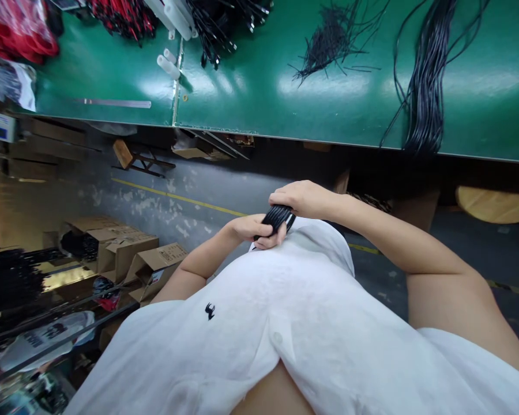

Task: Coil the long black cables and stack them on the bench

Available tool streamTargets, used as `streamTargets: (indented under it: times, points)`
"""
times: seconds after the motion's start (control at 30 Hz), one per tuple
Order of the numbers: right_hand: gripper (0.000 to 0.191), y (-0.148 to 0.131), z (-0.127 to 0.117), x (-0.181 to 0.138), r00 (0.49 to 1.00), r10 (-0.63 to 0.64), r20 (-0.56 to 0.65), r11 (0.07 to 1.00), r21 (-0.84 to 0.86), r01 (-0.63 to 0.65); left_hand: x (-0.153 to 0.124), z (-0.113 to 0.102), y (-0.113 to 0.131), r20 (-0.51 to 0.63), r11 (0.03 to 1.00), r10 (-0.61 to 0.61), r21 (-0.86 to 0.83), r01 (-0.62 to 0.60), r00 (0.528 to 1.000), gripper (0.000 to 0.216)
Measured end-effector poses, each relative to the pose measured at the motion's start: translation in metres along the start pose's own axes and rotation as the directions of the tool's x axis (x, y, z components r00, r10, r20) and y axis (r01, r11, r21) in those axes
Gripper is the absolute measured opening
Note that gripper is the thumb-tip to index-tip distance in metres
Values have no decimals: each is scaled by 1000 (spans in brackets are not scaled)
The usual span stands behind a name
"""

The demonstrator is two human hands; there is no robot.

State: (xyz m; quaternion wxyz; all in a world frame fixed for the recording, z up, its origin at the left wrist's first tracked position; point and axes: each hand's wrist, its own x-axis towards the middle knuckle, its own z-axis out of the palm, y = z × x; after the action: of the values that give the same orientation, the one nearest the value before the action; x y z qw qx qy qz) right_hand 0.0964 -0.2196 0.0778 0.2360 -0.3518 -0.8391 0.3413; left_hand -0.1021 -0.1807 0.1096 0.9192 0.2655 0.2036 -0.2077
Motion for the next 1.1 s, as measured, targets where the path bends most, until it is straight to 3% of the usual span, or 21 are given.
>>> streamTargets:
  times: [0.1,0.2,0.33,0.5,0.6,0.67,0.73,0.8,0.87,0.97,1.03,1.1]
  points:
    - [20,-8,-9,8,991,125,40,991,-54,-123,-3,2,5,-81,995,98,-24,-100,992,62]
    - [16,-1,-13,6,972,234,24,964,123,-235,-6,2,5,-209,978,208,14,-210,956,56]
    - [21,12,-5,-3,913,408,24,796,480,-369,-11,-3,-1,-366,946,317,60,-318,875,62]
    - [21,10,-1,-9,840,531,116,599,650,-468,-19,-7,-5,-436,933,347,72,-353,830,58]
    - [36,13,2,-12,839,514,180,361,842,-402,-19,-6,0,-549,873,406,-4,-488,731,48]
    - [47,16,11,-11,834,532,145,190,940,-284,-15,-7,3,-634,811,427,-48,-583,645,43]
    - [45,16,22,-6,784,618,65,73,988,-139,-10,-9,5,-681,776,437,-43,-629,587,38]
    - [38,12,29,0,694,720,0,16,1000,-17,-6,-15,4,-691,773,474,30,-633,546,36]
    - [32,6,31,5,633,774,-12,-1,1000,20,-4,-21,1,-683,770,542,169,-616,490,41]
    - [29,-1,22,3,642,766,7,58,995,-80,-5,-26,-2,-677,775,593,330,-540,437,43]
    - [32,0,14,-4,695,718,15,185,960,-211,-6,-25,-2,-683,812,558,330,-482,472,37]
    - [37,5,3,-12,745,666,9,380,857,-350,-7,-21,-1,-681,843,516,296,-450,519,34]
